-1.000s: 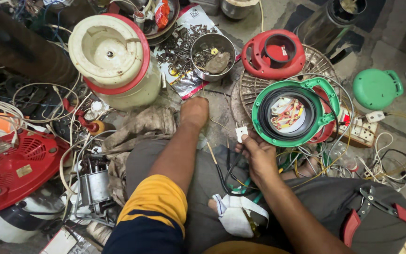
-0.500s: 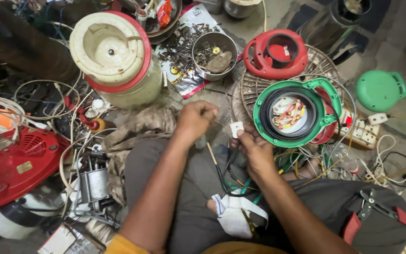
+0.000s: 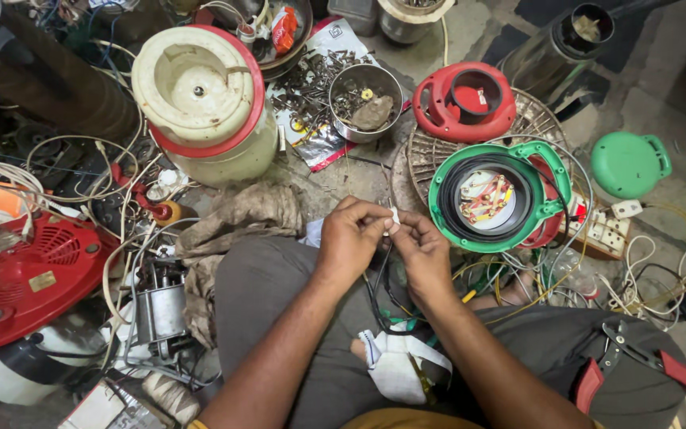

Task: The person sits on the floor and uses a screwdriver to work on the internal components of a green electric kettle. They then pick up the kettle's lid, align it with the base, and use the screwdriver to tighten the screws, securing the lid in place.

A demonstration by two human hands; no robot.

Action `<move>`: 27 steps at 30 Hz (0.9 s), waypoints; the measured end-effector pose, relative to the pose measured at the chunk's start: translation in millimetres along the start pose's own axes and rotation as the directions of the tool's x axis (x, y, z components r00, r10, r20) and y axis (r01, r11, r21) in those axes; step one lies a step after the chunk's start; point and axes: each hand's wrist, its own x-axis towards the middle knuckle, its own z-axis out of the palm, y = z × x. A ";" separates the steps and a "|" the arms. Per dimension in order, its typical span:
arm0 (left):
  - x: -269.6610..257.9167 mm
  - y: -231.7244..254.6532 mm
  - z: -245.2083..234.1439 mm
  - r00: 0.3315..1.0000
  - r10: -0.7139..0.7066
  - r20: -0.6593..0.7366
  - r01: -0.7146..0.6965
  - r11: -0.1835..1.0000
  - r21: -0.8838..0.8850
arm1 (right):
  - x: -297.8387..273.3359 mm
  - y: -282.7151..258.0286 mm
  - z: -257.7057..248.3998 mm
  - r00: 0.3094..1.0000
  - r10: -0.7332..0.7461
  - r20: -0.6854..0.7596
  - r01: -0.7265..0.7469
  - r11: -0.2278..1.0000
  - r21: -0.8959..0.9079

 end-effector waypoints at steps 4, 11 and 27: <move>-5.4 -7.5 -1.5 0.999 0.032 -0.034 -0.030 0.998 0.058 | -2.3 -1.3 1.1 1.000 -0.015 0.002 0.015 0.998 -0.054; 12.1 -36.5 -4.6 0.848 -0.498 0.183 0.530 0.779 -0.336 | -1.4 4.8 -7.4 0.999 0.001 0.036 0.004 0.992 -0.126; 83.2 -121.6 4.2 0.958 -0.273 0.087 0.060 0.488 0.871 | -2.9 19.6 -37.8 0.955 0.229 -0.187 -0.208 0.970 0.125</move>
